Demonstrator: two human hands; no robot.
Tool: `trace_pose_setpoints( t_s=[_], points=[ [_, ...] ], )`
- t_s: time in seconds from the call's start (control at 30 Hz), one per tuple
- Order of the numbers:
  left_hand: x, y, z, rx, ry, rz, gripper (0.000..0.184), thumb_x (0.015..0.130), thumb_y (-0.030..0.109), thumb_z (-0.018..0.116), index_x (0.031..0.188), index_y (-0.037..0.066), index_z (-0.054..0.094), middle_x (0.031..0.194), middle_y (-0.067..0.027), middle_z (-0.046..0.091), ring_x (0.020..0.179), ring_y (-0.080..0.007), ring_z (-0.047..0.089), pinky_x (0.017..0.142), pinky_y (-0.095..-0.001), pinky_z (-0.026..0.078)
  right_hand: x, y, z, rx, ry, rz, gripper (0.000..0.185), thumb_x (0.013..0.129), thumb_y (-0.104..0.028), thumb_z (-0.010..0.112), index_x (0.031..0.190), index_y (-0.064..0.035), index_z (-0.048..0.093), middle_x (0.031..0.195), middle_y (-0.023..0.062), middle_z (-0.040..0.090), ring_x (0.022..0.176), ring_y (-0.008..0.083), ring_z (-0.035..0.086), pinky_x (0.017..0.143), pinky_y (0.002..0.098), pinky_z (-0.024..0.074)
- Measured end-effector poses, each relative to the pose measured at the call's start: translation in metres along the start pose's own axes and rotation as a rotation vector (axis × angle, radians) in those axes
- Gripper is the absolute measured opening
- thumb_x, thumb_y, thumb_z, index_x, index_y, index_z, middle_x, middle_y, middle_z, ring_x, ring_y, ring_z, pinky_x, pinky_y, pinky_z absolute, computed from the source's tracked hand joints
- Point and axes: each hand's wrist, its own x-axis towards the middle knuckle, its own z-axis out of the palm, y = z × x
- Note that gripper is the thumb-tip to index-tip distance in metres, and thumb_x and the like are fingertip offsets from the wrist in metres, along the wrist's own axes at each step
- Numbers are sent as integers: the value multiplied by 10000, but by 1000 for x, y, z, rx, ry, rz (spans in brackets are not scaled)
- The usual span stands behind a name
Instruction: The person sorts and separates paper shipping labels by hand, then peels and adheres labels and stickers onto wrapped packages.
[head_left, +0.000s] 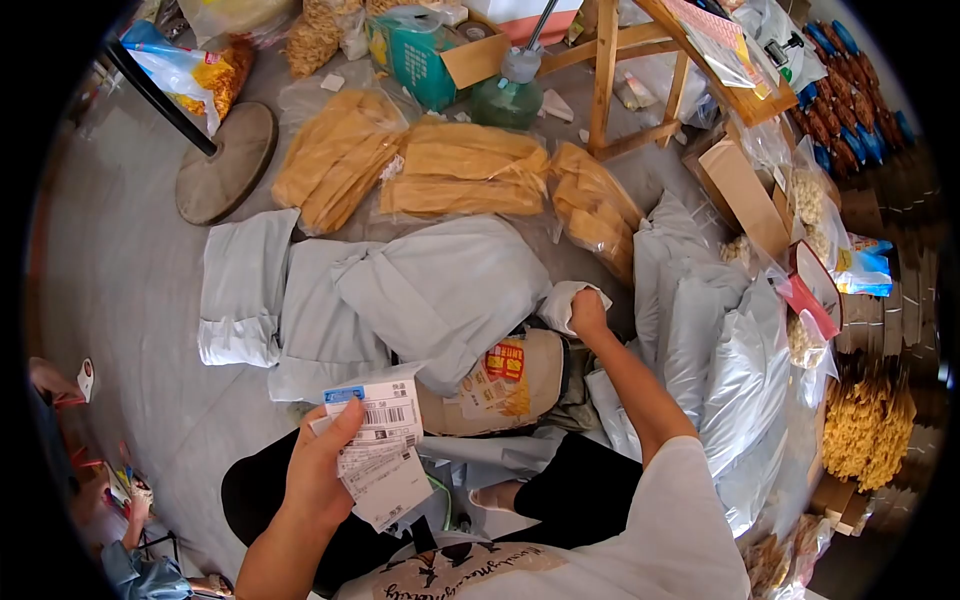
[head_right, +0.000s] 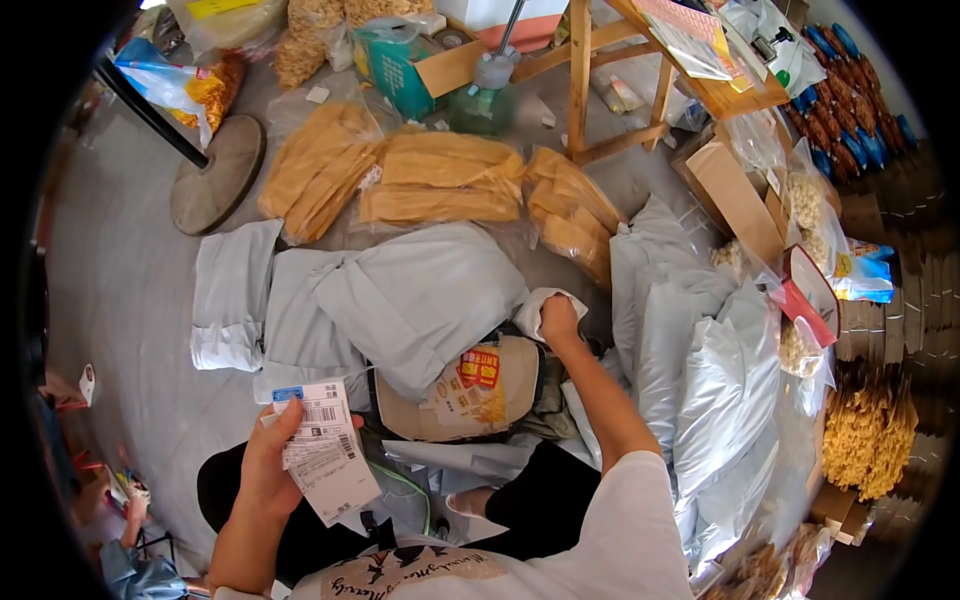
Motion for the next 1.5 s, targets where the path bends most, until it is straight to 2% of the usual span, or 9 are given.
trace_pose_setpoints(
  t_s=[0.13,0.6,0.83,0.93,1.23,1.3,1.37,1.43,1.5],
  points=[
    [0,0,0,5,2,9,402,854,307,520,1035,-52,523,939,-248,603,800,-282,633,704,-364,522,2,10,2,47,119,-70,105,669,-31,553,703,-1,648,778,213,612,756,336,616,672,398,504],
    [0,0,2,-9,3,-6,388,852,297,532,1036,-44,519,927,-241,608,810,-278,635,701,-364,526,6,14,-17,-272,-161,-262,127,670,-73,552,722,-27,658,800,177,628,741,296,627,683,370,508],
    [-1,1,3,-13,-1,2,384,853,293,530,1035,-44,521,921,-239,610,806,-277,636,700,-362,525,4,24,-29,-305,-99,-453,130,696,-84,536,714,-20,648,812,173,628,755,299,625,680,381,509],
    [-1,0,3,1,-20,-9,390,852,298,530,1036,-47,522,926,-237,610,808,-274,635,698,-360,525,-3,26,-29,-315,-70,-507,166,721,-66,505,827,-7,617,872,173,611,788,305,619,678,385,509],
    [-6,2,5,23,-37,11,414,857,325,519,1042,-45,523,929,-227,611,803,-261,633,709,-353,516,-60,30,-99,102,268,-462,93,767,-38,497,858,-25,486,862,181,575,709,339,587,588,408,465],
    [-7,0,4,10,-77,19,401,863,321,509,1043,-38,523,929,-219,613,804,-254,632,709,-350,516,-78,23,-121,353,323,-73,46,825,-81,493,825,-36,491,781,180,590,696,376,574,598,416,469],
    [-9,0,6,14,-93,22,392,866,316,504,1043,-33,524,932,-215,613,805,-252,631,710,-349,516,-86,27,-124,467,438,-82,54,835,-64,516,810,-19,502,681,150,595,578,312,595,503,359,468],
    [-11,0,9,21,-108,22,384,868,312,500,1043,-29,524,934,-210,613,806,-250,630,712,-348,516,-103,17,-139,983,299,103,51,831,-46,522,812,0,513,649,105,594,477,198,590,400,288,429],
    [-12,-1,11,4,-140,23,378,869,305,500,1047,-28,521,937,-200,613,808,-251,629,717,-348,516,-106,15,-139,1008,207,94,80,845,-74,510,827,4,511,651,80,589,456,160,577,369,251,409]
  ],
)
